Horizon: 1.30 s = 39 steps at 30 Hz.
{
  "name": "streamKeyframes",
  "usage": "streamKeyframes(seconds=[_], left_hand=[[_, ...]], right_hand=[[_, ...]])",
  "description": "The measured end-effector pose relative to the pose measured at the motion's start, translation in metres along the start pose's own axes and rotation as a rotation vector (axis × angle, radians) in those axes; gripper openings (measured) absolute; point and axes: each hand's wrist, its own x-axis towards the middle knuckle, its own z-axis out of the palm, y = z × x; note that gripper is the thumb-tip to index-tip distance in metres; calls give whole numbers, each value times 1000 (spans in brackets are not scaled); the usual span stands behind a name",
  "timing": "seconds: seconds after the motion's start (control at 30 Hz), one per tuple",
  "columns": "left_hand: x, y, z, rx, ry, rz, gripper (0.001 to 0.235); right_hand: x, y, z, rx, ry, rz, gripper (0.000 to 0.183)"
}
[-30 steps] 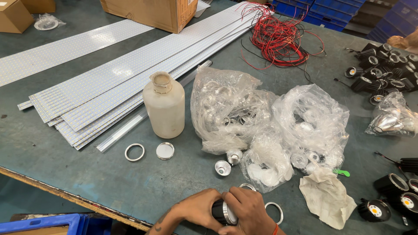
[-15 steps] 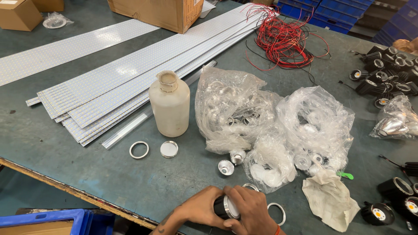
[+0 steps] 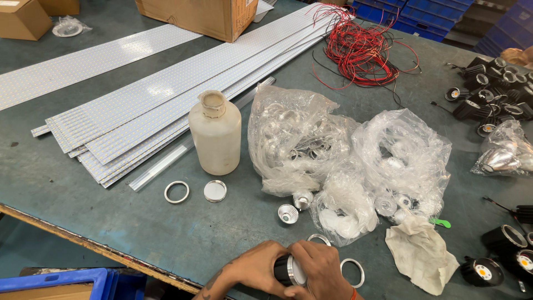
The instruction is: The person wipes white circular discs with a cloth and fits them into black cylindrical housings by hand. They place an assembled unit into a blue plastic crate.
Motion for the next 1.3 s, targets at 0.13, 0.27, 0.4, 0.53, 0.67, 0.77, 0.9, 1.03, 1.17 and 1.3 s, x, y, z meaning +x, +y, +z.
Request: streamKeyframes(seconds=[0.13, 0.27, 0.4, 0.53, 0.67, 0.77, 0.9, 1.03, 1.17, 1.3], left_hand=[[-1, 1, -2, -41, 9, 43, 56], [-2, 4, -1, -29, 22, -57, 52], [-1, 8, 5, -19, 126, -132, 49], [2, 11, 8, 17, 164, -152, 48], [3, 15, 2, 3, 106, -131, 50], [5, 18, 4, 58, 92, -178, 46], [6, 22, 19, 56, 259, -237, 41], [9, 19, 33, 146, 415, -225, 42], [9, 15, 43, 217, 494, -243, 40], [9, 15, 46, 207, 542, -209, 39]], right_hand=[[1, -2, 0, 52, 31, 18, 84], [5, -9, -5, 85, 76, 15, 72], [10, -14, -6, 50, 43, 155, 51], [15, -15, -8, 18, 17, 174, 40], [17, -17, -10, 20, 43, 83, 48], [16, -18, -10, -16, 48, 94, 40], [17, -14, -6, -21, 40, 170, 22], [16, -9, -1, 2, 49, 217, 19], [16, -10, 0, 11, 79, 216, 17], [23, -12, -7, 36, 42, 200, 24]])
